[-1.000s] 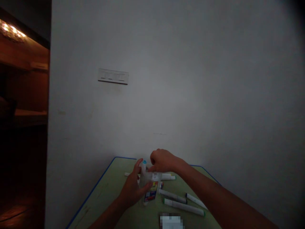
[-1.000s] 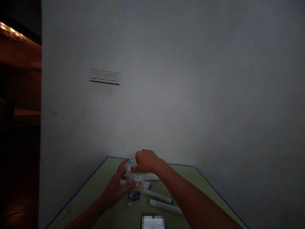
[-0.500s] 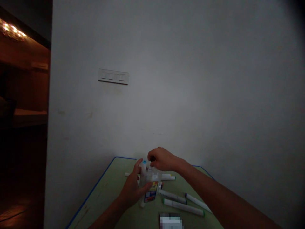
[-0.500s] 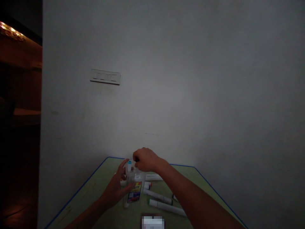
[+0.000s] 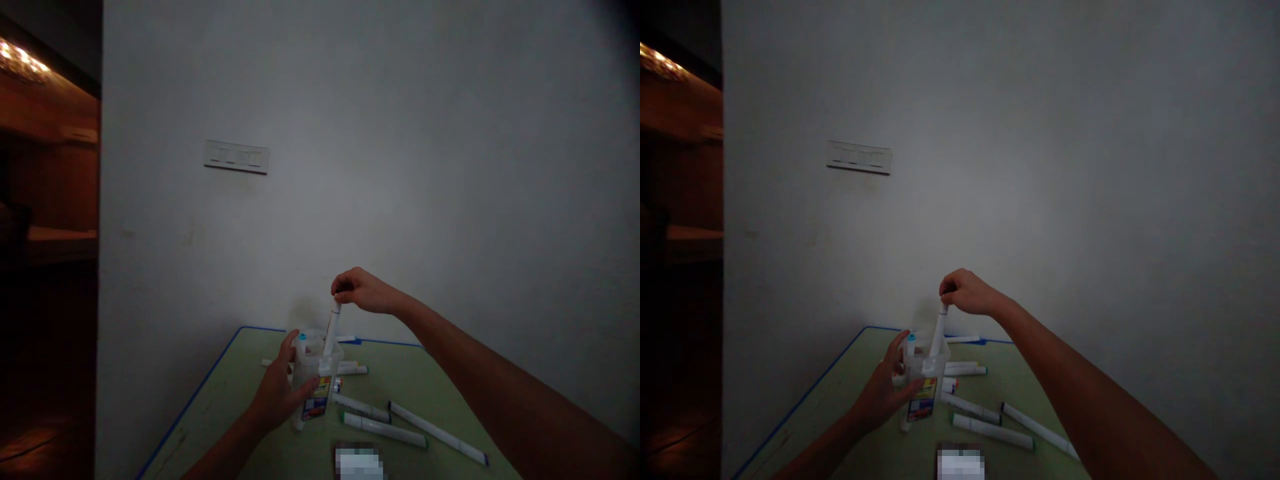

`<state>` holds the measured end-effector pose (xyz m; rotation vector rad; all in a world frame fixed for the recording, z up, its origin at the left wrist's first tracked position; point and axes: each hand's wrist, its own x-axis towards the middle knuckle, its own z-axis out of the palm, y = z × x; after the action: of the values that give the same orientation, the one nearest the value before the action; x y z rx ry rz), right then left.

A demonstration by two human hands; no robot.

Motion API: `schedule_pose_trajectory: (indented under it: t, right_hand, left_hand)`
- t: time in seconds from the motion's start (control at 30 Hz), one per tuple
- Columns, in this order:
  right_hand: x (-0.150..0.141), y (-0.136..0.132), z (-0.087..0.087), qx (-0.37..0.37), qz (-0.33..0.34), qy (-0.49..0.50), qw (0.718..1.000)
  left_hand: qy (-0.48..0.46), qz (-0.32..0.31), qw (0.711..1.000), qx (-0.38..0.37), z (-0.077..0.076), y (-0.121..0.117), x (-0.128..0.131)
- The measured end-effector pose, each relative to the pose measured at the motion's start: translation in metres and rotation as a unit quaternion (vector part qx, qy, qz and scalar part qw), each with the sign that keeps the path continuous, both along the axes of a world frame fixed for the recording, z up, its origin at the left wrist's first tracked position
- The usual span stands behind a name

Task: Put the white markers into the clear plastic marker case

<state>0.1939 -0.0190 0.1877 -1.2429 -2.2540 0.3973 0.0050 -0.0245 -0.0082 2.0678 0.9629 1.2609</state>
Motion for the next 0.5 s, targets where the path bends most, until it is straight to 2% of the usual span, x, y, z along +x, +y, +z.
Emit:
schedule_pose_trajectory:
  t: [0.13,0.27,0.33,0.5]
  right_hand:
    - [-0.007,-0.003,-0.006,0.038,-0.024,-0.097,0.994]
    - [-0.022,-0.009,-0.028,0.095,-0.045,-0.186,0.977]
    - [-0.025,-0.008,-0.043,0.109,-0.056,-0.173,0.977]
    - [-0.019,0.0,-0.07,0.093,-0.032,-0.045,0.994]
  left_hand:
    - [0.003,0.004,1.0,0.008,0.0,0.001,-0.001]
    - [0.002,0.011,1.0,-0.001,0.002,0.0,0.0]
    - [0.001,0.014,1.0,-0.009,0.004,-0.003,0.001]
    - [0.002,0.005,1.0,-0.016,0.009,-0.008,0.002]
